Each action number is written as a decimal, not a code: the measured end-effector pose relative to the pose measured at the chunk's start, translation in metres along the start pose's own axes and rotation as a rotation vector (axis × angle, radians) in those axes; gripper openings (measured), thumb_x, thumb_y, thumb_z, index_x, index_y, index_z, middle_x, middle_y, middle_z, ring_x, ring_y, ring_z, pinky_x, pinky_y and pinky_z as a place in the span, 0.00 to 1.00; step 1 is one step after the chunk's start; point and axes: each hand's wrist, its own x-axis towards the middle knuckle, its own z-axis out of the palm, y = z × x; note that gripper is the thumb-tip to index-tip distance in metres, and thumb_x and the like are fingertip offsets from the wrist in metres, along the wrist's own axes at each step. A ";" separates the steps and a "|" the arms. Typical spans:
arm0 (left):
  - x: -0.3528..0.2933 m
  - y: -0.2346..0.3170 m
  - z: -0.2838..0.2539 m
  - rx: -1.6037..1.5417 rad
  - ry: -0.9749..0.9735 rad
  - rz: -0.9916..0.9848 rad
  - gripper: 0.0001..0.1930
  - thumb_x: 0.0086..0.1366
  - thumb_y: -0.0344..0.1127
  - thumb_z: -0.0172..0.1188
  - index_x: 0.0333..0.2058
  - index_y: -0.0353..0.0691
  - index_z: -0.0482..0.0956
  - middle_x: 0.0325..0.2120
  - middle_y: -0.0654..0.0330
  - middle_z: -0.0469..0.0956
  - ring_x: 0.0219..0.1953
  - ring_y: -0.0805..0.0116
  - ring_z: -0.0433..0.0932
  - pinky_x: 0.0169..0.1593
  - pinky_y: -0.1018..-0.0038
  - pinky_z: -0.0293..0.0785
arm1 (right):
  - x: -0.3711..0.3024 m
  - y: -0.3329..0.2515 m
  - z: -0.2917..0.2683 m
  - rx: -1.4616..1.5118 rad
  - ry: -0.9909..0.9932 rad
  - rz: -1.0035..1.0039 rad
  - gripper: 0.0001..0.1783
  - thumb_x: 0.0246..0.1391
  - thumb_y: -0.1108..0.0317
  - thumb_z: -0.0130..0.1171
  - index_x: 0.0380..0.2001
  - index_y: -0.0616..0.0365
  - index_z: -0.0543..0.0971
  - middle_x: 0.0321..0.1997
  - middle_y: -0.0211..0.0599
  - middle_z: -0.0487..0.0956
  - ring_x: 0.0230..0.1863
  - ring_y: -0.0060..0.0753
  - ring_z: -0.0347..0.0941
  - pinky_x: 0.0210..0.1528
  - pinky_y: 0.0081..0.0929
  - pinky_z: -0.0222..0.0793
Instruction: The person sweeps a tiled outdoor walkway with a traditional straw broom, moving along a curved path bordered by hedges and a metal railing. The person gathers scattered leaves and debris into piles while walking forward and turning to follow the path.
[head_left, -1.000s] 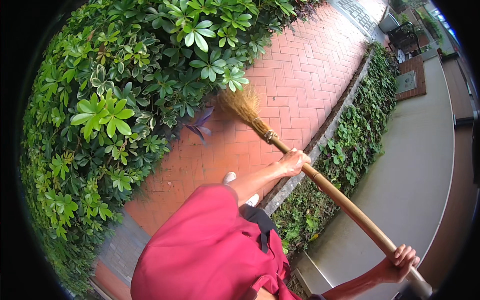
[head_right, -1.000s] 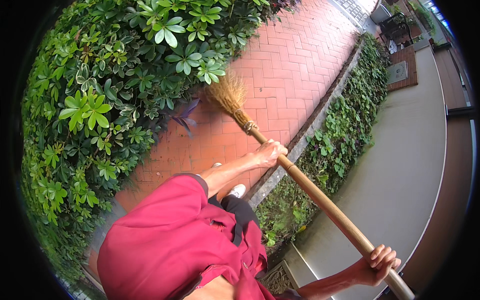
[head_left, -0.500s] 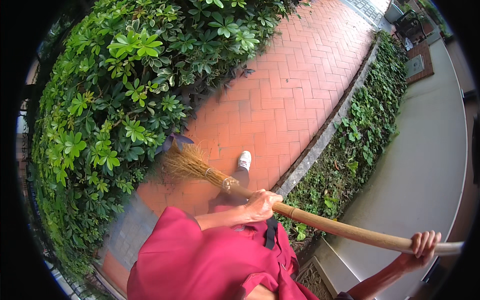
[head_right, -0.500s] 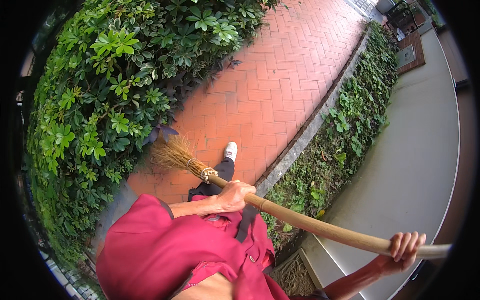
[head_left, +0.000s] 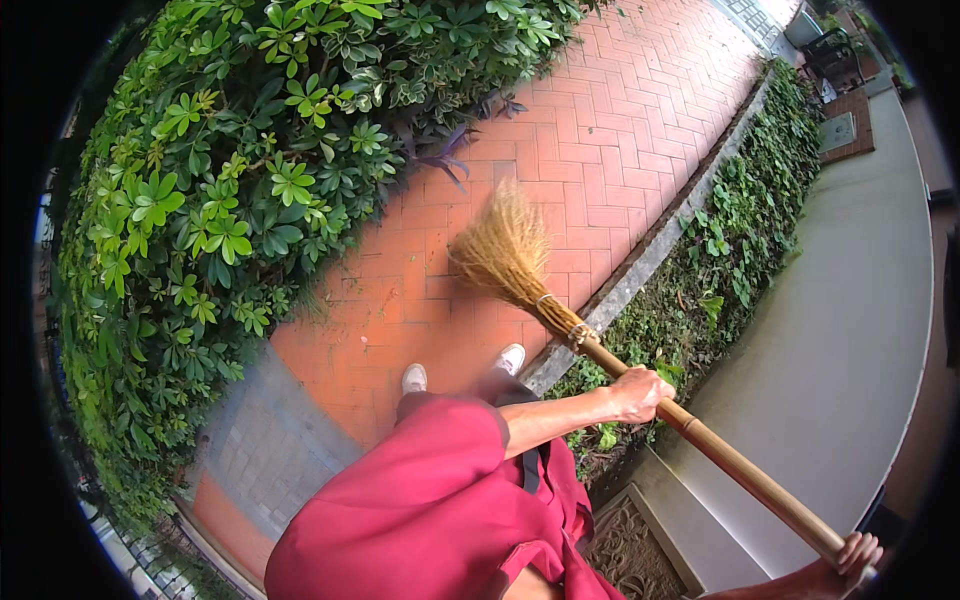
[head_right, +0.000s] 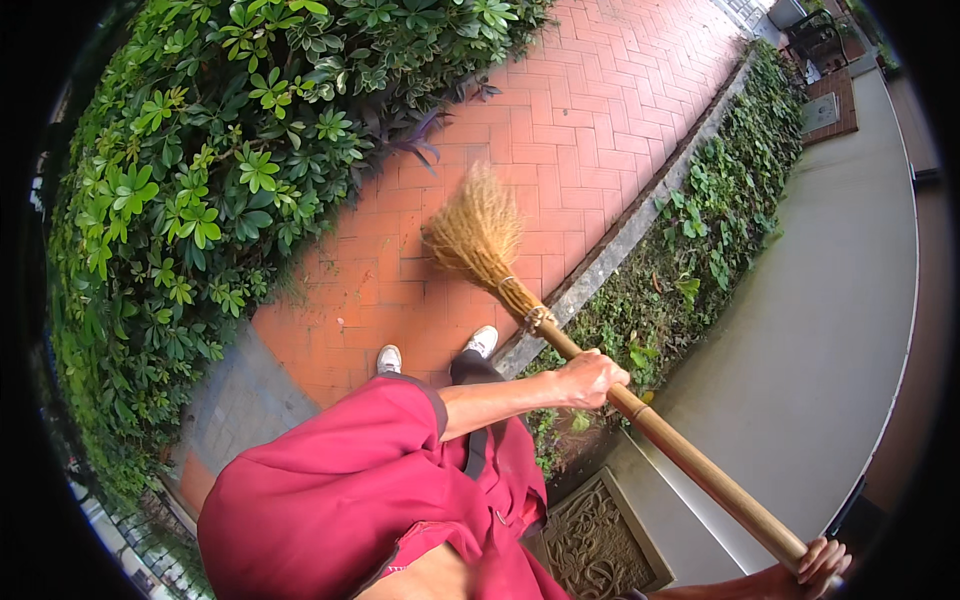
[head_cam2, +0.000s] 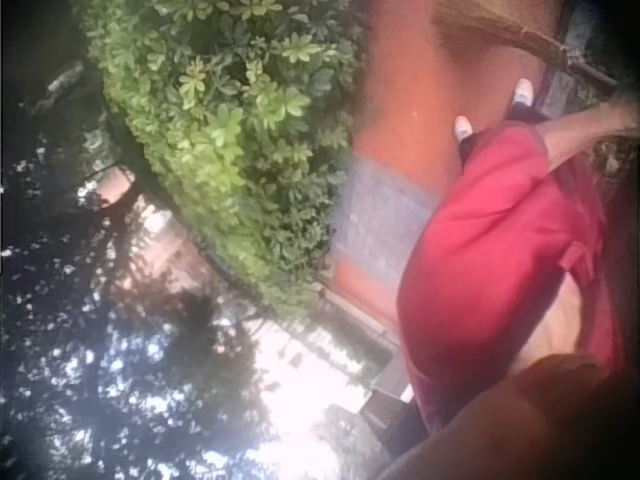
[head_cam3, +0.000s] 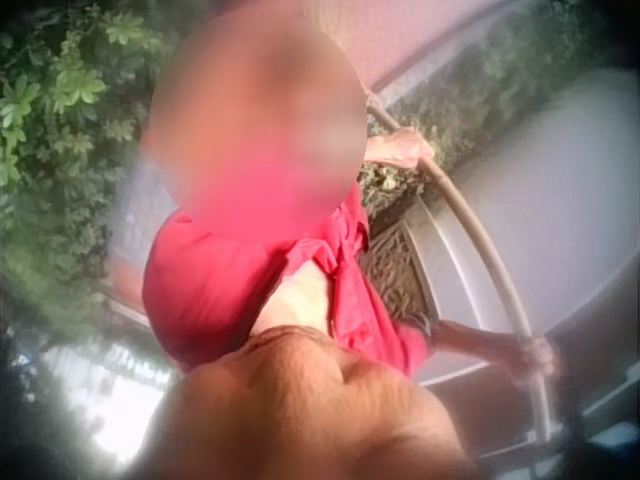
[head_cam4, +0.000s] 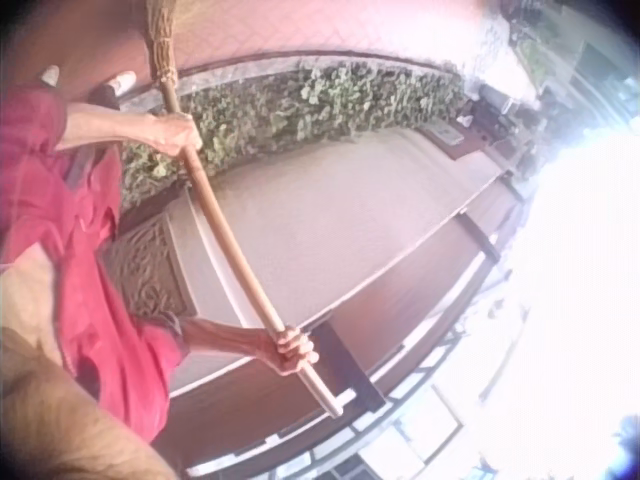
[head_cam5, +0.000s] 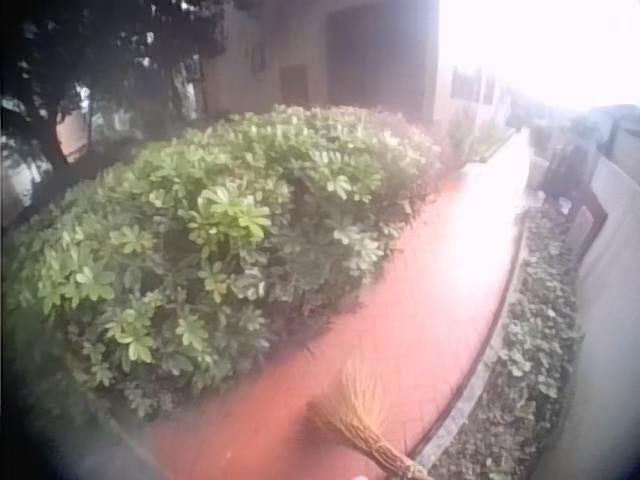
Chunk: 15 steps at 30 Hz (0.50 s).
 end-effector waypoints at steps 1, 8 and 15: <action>-0.038 -0.017 0.003 -0.014 0.156 -0.024 0.09 0.46 0.25 0.54 0.27 0.41 0.79 0.20 0.49 0.79 0.27 0.49 0.82 0.36 0.55 0.77 | -0.007 0.025 0.014 0.075 0.026 0.054 0.14 0.55 0.80 0.51 0.25 0.53 0.60 0.19 0.26 0.57 0.15 0.16 0.53 0.21 0.13 0.61; -0.306 -0.078 -0.062 -0.028 0.099 -0.585 0.08 0.48 0.26 0.59 0.30 0.41 0.79 0.23 0.46 0.79 0.32 0.42 0.79 0.35 0.53 0.72 | -0.116 0.163 0.137 0.374 -0.074 0.472 0.11 0.57 0.78 0.49 0.28 0.52 0.60 0.18 0.26 0.59 0.14 0.18 0.54 0.16 0.19 0.60; -0.337 0.045 -0.089 0.020 -0.004 -0.111 0.10 0.48 0.27 0.55 0.32 0.38 0.78 0.21 0.44 0.78 0.30 0.42 0.80 0.37 0.51 0.76 | -0.160 -0.062 0.132 0.512 0.062 0.176 0.12 0.56 0.79 0.52 0.26 0.54 0.61 0.21 0.27 0.58 0.19 0.19 0.56 0.24 0.17 0.61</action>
